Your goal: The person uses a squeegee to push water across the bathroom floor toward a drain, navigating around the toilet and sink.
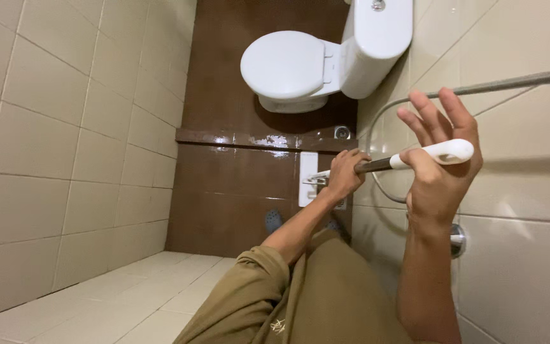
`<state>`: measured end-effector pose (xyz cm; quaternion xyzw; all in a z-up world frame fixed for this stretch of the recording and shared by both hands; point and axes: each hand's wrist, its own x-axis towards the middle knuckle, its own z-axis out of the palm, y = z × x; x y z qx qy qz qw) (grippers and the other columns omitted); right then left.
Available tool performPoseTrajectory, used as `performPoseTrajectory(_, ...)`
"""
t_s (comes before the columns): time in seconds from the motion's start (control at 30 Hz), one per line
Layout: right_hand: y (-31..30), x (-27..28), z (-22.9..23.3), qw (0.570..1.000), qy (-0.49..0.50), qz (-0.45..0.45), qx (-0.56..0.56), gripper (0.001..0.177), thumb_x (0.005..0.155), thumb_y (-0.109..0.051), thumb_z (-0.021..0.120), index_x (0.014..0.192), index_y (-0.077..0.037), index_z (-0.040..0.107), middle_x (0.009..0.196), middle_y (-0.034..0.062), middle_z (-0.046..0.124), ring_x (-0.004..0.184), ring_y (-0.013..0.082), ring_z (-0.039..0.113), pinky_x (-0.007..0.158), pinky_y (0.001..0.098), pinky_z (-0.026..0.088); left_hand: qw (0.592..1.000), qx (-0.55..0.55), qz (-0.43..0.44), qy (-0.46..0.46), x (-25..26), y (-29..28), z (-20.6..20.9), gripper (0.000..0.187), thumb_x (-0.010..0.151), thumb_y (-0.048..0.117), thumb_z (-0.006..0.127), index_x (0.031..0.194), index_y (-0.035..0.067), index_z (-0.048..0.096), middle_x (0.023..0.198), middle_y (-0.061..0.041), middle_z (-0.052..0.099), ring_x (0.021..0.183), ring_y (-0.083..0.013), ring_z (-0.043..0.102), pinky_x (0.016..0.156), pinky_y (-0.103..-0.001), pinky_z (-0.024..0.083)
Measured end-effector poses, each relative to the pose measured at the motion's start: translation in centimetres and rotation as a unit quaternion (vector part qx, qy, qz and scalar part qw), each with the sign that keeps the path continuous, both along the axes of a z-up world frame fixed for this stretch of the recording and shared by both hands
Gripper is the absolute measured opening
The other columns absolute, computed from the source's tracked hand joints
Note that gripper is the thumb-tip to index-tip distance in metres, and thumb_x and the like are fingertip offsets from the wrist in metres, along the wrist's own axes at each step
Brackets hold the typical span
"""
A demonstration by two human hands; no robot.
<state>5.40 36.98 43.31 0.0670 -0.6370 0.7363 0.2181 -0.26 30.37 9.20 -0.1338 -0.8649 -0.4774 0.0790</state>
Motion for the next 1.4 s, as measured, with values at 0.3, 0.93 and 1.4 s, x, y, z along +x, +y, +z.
performPoseTrajectory(0.3,2.7,0.9,-0.3,0.993,-0.001,0.025,0.114,0.07,0.081,0.019,0.042,0.15,0.007,0.046,0.147,0.0253,0.062,0.144,0.0361,0.061,0.121,0.0417,0.053,0.999,0.038,-0.017,0.028,1.2,5.5,0.8,0.028,0.082,0.014,0.071,0.11,0.015,0.07,0.12,-0.016,0.071,0.128,-0.0415,0.058,0.111,-0.054,0.041)
performPoseTrajectory(0.93,2.9,-0.9,-2.2,0.995,-0.029,0.072,-0.062,0.074,0.078,0.021,0.058,0.148,-0.002,0.058,0.144,0.0291,0.064,0.132,0.0373,0.065,0.121,0.049,0.054,0.998,-0.051,-0.009,-0.04,-0.3,-0.5,2.0,0.038,0.08,0.009,0.073,0.114,0.028,0.073,0.159,-0.018,0.044,0.145,-0.0532,0.032,0.119,-0.059,0.028)
performPoseTrajectory(1.4,-11.6,-4.8,-8.3,0.978,-0.019,0.169,-0.123,0.076,0.085,0.021,0.056,0.155,-0.008,0.052,0.152,0.0251,0.058,0.139,0.0349,0.058,0.127,0.0475,0.044,0.984,-0.128,0.054,-0.107,-3.1,-21.4,-1.0,0.068,0.067,-0.012,0.076,0.124,0.026,0.07,0.165,-0.02,0.029,0.152,-0.0498,0.017,0.12,-0.07,0.012)
